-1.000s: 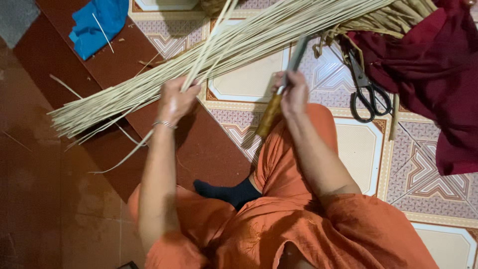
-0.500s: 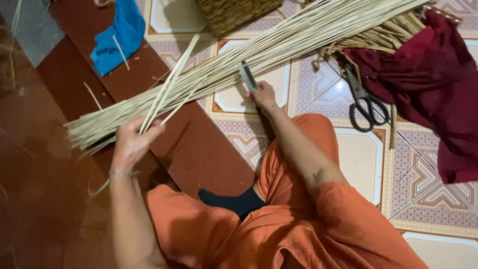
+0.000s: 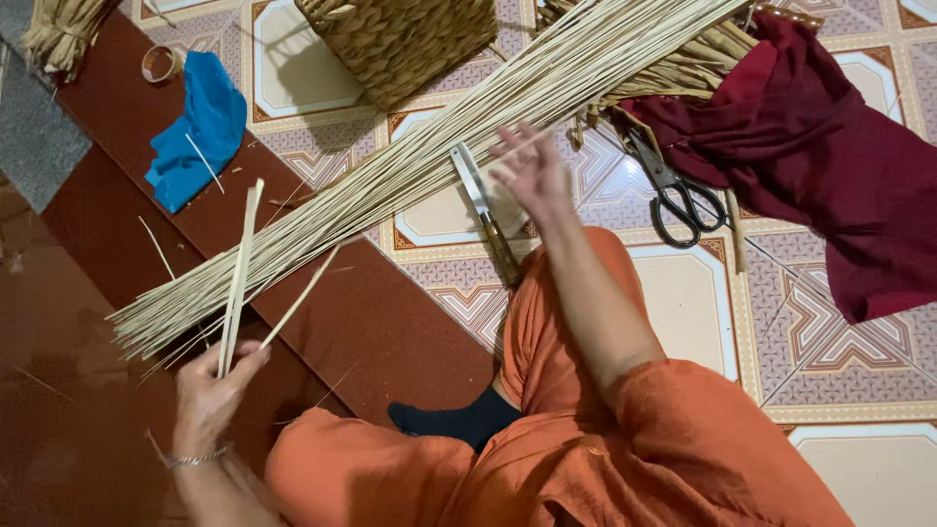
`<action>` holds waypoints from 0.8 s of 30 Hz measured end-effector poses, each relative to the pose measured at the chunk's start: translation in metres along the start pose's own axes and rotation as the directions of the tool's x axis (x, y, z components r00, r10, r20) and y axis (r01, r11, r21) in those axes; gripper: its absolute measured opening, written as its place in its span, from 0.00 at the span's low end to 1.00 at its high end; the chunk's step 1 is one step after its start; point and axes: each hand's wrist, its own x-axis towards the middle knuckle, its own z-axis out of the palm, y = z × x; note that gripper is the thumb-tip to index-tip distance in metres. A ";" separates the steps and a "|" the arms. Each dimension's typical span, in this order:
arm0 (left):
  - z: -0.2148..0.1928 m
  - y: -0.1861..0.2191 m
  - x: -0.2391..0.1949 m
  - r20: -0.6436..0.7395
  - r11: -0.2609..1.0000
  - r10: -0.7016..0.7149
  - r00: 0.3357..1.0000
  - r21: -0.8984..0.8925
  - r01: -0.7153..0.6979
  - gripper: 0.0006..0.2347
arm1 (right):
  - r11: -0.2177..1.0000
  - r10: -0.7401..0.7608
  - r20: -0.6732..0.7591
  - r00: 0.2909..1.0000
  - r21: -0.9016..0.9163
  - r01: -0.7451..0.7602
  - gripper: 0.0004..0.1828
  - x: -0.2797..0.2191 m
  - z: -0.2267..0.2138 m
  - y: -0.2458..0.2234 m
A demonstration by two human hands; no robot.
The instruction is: The person sits on the floor and uses a knife to split long bamboo strips into thinner strands. They hold the strips with one hand and carefully shave or split them with the knife in the other hand, repeating the process for multiple strips.
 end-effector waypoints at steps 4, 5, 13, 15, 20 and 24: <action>-0.012 -0.043 0.002 -0.010 0.939 -0.236 0.972 0.255 0.231 0.08 | 0.927 -0.114 -0.070 0.991 0.351 0.132 0.28 -0.001 -0.007 -0.042; -0.014 -0.053 0.004 0.001 0.944 -0.258 0.966 0.214 0.252 0.10 | 0.908 -0.169 -0.094 0.981 0.372 0.192 0.25 0.005 -0.015 -0.047; -0.013 -0.051 0.006 -0.071 0.966 -0.042 0.997 0.250 0.059 0.31 | 0.912 -0.357 -0.021 0.934 -0.224 0.344 0.14 -0.005 -0.019 -0.036; -0.010 -0.027 0.009 -0.100 0.949 0.032 0.994 0.316 0.002 0.31 | 0.882 -0.306 -0.010 0.952 -0.379 0.280 0.12 -0.015 -0.005 -0.022; 0.046 0.046 0.028 -0.123 0.852 0.524 0.843 0.096 -0.515 0.21 | 0.822 -0.189 0.215 0.958 -0.498 0.275 0.13 -0.052 0.037 0.055; 0.108 0.116 0.052 0.047 0.843 0.365 0.930 -0.440 -0.309 0.16 | 0.665 -0.102 0.431 0.896 -0.641 0.384 0.11 -0.111 0.058 0.108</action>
